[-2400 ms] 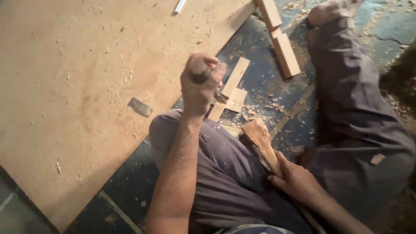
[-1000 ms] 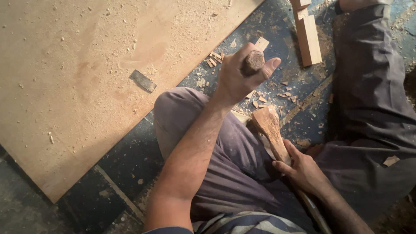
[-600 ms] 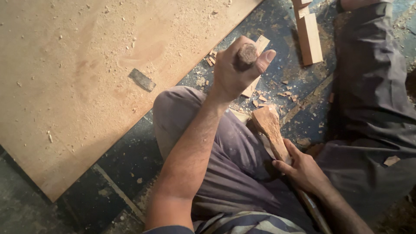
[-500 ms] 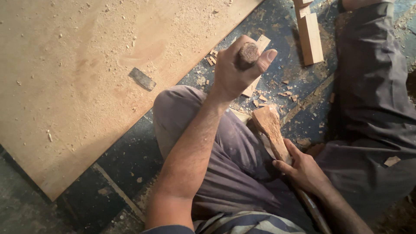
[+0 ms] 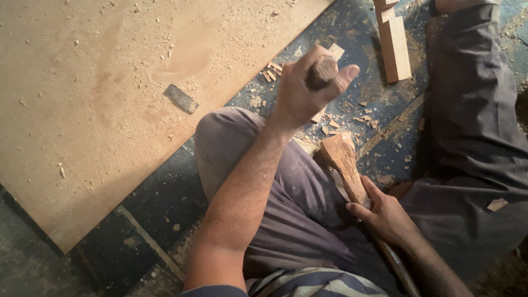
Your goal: The person assembles pieces of wood into a cross shape on the floor. They use a wooden mallet and a chisel-like tool to fit the notched wood pieces together and refine the joints.
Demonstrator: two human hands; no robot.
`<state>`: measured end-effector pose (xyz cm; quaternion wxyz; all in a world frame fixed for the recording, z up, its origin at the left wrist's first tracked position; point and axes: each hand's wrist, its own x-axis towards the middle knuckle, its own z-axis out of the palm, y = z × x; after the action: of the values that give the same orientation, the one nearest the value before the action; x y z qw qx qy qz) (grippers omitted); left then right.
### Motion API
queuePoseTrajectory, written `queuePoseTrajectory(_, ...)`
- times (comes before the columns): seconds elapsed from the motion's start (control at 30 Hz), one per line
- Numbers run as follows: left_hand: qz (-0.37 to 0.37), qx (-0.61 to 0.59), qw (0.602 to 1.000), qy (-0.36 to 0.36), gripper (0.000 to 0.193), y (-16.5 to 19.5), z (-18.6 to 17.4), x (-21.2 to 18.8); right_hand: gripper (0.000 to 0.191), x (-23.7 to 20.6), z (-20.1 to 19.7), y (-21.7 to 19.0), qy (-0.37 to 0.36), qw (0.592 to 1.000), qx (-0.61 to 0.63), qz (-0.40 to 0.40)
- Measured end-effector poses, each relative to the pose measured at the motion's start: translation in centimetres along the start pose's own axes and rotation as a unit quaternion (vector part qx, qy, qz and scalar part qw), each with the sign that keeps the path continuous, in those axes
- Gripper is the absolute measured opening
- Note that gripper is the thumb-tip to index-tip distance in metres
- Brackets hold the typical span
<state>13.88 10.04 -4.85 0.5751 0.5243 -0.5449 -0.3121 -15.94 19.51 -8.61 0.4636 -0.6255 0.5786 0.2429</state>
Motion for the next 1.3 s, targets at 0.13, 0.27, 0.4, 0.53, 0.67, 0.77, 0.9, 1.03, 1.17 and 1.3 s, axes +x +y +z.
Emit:
queuePoseTrajectory(0.13, -0.017, -0.018, 0.999, 0.04, 0.037, -0.6, -0.8, 0.5, 0.101, -0.2, 0.2, -0.1, -0.004, 1.0, 0.009, 0.01)
queuePoseTrajectory(0.27, -0.025, -0.11, 0.992, 0.058, 0.036, -0.7, -1.9, 0.6, 0.093, -1.0, 0.3, -0.1, 0.035, 0.983, 0.162, -0.085)
queuePoseTrajectory(0.4, -0.074, -0.128, 0.987, 0.059, 0.034, -0.4, -2.4, 0.5, 0.085, -2.5, -1.0, -1.1, 0.02, 0.96, 0.259, -0.106)
queuePoseTrajectory(0.53, -0.014, -0.06, 0.997, 0.042, 0.034, 0.0, -1.3, 0.3, 0.083, -4.6, -3.3, -2.7, 0.045, 0.946, 0.311, -0.081)
queuePoseTrajectory(0.67, 0.002, 0.002, 0.999, 0.041, 0.031, 0.6, -0.5, -0.3, 0.08, -5.4, -4.3, -3.9, 0.053, 0.938, 0.329, -0.098)
queuePoseTrajectory(0.77, 0.015, 0.005, 0.999, 0.039, 0.032, 0.8, -0.6, -0.7, 0.077, -4.7, -3.4, -3.7, 0.06, 0.942, 0.321, -0.08)
queuePoseTrajectory(0.9, 0.013, 0.015, 0.999, 0.034, 0.033, 0.6, -0.7, -0.7, 0.081, -3.2, -1.7, -2.2, 0.032, 0.933, 0.349, -0.077)
queuePoseTrajectory(1.03, 0.013, -0.009, 0.999, 0.036, 0.034, 0.0, -0.6, -0.5, 0.085, -1.9, -1.0, -1.0, 0.021, 0.935, 0.347, -0.074)
queuePoseTrajectory(1.17, -0.016, -0.005, 0.999, 0.044, 0.035, -0.5, -0.9, -0.2, 0.085, -2.2, -0.3, -0.5, 0.009, 0.932, 0.348, -0.099)
queuePoseTrajectory(1.3, 0.021, -0.08, 0.994, 0.065, 0.035, -0.5, -1.5, -0.1, 0.069, -4.3, 1.7, 0.2, -0.094, 0.818, 0.563, -0.071)
